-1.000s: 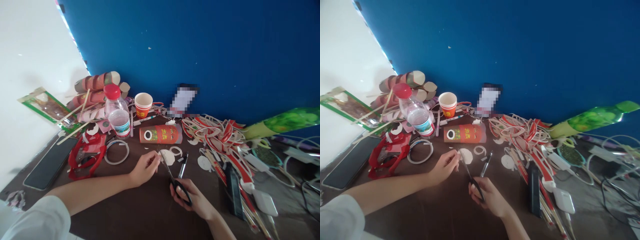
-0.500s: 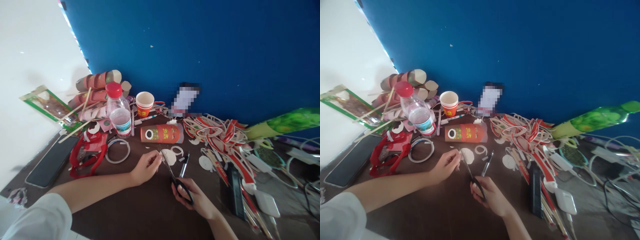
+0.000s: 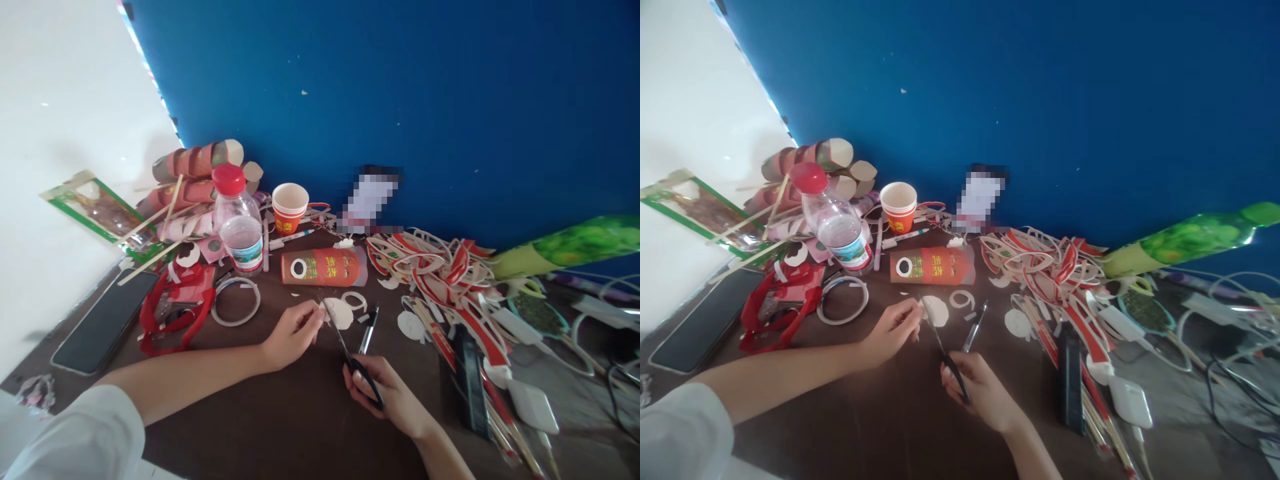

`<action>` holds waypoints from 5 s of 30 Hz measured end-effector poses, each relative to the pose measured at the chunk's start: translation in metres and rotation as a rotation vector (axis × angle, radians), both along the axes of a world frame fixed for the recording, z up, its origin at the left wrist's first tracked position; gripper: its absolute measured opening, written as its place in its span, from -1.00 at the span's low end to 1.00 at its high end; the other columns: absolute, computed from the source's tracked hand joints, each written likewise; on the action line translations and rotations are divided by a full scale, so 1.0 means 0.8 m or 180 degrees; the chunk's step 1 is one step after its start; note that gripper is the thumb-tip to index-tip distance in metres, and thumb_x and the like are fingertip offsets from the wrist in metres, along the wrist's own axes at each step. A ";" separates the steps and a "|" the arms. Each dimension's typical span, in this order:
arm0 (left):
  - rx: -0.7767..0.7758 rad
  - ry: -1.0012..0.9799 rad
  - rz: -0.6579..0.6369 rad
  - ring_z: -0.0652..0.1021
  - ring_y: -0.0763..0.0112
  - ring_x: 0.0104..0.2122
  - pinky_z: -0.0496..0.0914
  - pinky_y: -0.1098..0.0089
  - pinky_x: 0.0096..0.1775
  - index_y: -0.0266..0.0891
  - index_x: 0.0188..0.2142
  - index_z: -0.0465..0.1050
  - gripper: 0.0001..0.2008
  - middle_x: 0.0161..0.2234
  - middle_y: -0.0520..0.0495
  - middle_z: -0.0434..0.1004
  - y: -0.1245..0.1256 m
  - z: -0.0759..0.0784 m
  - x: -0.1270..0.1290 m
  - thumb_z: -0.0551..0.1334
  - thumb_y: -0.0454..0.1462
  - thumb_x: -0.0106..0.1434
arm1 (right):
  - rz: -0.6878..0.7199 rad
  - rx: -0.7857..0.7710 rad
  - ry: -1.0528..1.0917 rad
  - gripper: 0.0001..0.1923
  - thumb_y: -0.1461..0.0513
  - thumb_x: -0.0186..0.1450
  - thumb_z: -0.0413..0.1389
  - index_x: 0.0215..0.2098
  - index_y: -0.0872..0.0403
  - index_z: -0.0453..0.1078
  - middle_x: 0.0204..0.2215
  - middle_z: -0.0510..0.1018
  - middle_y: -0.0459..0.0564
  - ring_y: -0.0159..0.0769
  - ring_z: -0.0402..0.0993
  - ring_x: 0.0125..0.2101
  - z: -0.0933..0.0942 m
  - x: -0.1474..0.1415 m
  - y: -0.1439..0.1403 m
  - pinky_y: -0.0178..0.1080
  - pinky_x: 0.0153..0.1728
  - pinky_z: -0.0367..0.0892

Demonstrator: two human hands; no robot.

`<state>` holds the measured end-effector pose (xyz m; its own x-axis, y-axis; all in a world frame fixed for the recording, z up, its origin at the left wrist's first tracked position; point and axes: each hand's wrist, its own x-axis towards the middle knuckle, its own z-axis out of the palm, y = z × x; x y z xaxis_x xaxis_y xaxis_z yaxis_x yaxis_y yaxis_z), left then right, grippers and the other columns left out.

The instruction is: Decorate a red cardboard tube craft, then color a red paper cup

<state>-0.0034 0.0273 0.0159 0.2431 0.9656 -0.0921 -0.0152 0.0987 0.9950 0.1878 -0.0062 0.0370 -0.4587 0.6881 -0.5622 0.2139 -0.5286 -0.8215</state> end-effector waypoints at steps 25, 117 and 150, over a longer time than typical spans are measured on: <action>-0.0120 -0.0073 -0.0064 0.28 0.58 -0.66 0.17 0.52 -0.56 -0.27 -0.60 0.34 -0.52 -0.70 0.09 0.28 -0.002 0.006 0.000 0.22 0.09 0.17 | 0.0049 0.0111 0.0251 -0.31 -0.34 0.01 0.10 -0.42 0.11 0.31 -0.64 0.23 -0.18 -0.58 0.00 -0.70 -0.007 0.008 -0.003 -0.45 -0.74 -0.12; -0.0328 -0.0355 -0.0475 0.23 0.56 -0.60 0.13 0.46 -0.50 -0.26 -0.64 0.25 -0.46 -0.68 0.11 0.20 0.004 0.011 -0.006 0.21 0.16 0.09 | 0.0055 0.0280 -0.0007 -0.37 -0.29 -0.01 0.17 -0.59 0.08 0.21 -0.71 0.15 -0.24 -0.57 -0.06 -0.69 0.003 0.008 0.006 -0.39 -0.72 -0.17; -0.0437 -0.0509 -0.0467 0.23 0.54 -0.60 0.17 0.47 -0.52 -0.25 -0.65 0.23 -0.55 -0.67 0.11 0.15 0.007 0.013 -0.004 0.21 0.05 0.07 | -0.0088 0.0190 -0.0015 -0.40 -0.25 0.02 0.19 -0.57 0.10 0.25 -0.69 0.22 -0.21 -0.57 0.00 -0.70 -0.001 0.007 0.002 -0.40 -0.73 -0.14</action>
